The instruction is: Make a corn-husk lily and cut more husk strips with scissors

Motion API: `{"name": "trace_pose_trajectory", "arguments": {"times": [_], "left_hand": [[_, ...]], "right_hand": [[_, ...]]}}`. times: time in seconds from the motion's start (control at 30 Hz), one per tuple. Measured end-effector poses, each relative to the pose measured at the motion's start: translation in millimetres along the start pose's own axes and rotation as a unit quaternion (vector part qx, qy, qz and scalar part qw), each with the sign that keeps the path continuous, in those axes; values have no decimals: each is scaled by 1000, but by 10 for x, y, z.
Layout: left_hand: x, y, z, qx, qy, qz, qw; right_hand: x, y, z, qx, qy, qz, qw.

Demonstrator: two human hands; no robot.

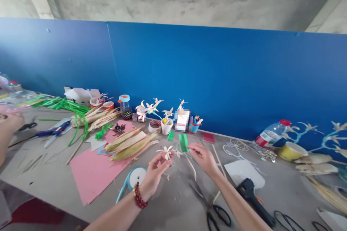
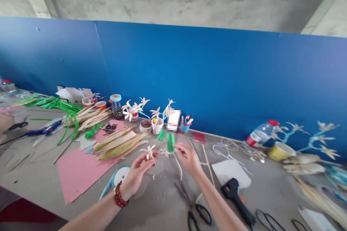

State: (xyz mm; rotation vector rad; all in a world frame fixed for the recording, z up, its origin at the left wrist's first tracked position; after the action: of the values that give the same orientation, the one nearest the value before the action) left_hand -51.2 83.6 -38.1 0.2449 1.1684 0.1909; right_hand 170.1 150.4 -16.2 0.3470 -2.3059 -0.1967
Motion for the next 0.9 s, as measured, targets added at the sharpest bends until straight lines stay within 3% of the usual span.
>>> {"name": "trace_pose_trajectory", "arguments": {"times": [0.17, 0.4, 0.5, 0.6, 0.73, 0.9], "left_hand": [[-10, -118, 62, 128, 72, 58, 988], [-109, -216, 78, 205, 278, 197, 918], [-213, -206, 101, 233, 290, 239, 897], [-282, -191, 121, 246, 304, 254, 885], [-300, -197, 140, 270, 323, 263, 868], [-286, -220, 165, 304, 318, 285, 852]], "right_hand": [[306, -664, -34, -1, 80, -20, 997], [362, -951, -64, -15, 145, 2, 989], [235, -1136, -207, -50, 80, 34, 995], [47, -1443, -353, -77, -77, 89, 990], [-134, -1844, -378, -41, -254, 89, 962], [-156, -1952, -317, -7, -289, 106, 952]]}}
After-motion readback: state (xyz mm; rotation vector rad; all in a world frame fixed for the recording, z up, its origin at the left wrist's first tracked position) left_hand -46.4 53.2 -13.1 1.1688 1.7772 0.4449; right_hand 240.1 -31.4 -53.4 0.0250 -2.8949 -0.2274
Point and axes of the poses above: each hand's wrist, its own y-axis towards the middle knuckle, its own z-axis out of the palm, x = y × z, the point moved 2 cm from there along y, towards the middle knuckle, and after that the axes turned 10 degrees about z, right-handed, at the moved point
